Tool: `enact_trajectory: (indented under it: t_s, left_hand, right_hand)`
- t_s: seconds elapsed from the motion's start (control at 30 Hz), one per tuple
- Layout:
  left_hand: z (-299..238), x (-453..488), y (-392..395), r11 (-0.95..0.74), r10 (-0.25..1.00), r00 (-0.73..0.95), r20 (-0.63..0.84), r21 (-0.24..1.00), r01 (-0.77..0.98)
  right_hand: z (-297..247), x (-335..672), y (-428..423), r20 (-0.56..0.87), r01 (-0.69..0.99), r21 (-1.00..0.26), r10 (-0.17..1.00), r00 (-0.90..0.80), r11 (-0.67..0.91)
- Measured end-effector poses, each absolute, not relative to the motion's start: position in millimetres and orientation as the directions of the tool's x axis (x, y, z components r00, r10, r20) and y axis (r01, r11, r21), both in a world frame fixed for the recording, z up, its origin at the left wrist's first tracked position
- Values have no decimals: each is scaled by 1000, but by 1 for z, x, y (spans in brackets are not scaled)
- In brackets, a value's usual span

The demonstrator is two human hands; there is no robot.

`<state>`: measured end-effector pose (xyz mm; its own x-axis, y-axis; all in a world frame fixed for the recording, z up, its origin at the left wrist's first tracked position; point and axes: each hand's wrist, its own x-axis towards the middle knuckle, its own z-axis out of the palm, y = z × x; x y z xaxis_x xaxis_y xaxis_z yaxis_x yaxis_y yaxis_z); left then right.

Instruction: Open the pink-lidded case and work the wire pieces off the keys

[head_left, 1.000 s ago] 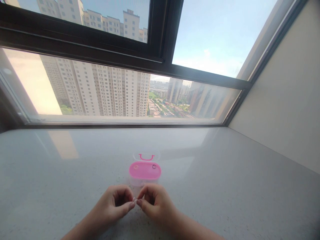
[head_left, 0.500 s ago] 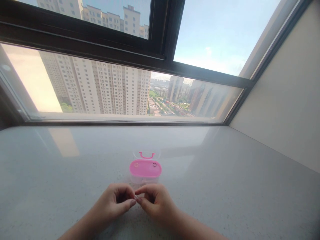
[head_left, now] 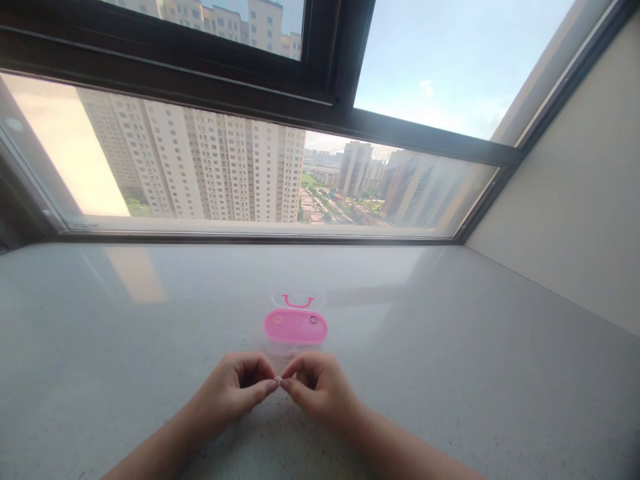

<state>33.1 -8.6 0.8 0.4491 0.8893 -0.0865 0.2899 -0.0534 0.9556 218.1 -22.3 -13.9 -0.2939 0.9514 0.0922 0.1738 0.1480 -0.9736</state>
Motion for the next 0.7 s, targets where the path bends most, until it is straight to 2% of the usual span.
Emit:
enact_trajectory:
  t_s: [0.6, 0.7]
  left_hand:
    - [12, 36, -14, -87, 890, 450, -72, 942, 323]
    - [14, 36, -14, -57, 900, 430, -73, 958, 283]
  right_hand:
    - [-13, 218, -25, 82, 153, -978, 938, -336, 141]
    - [-4, 219, -26, 141, 165, -967, 949, -281, 193]
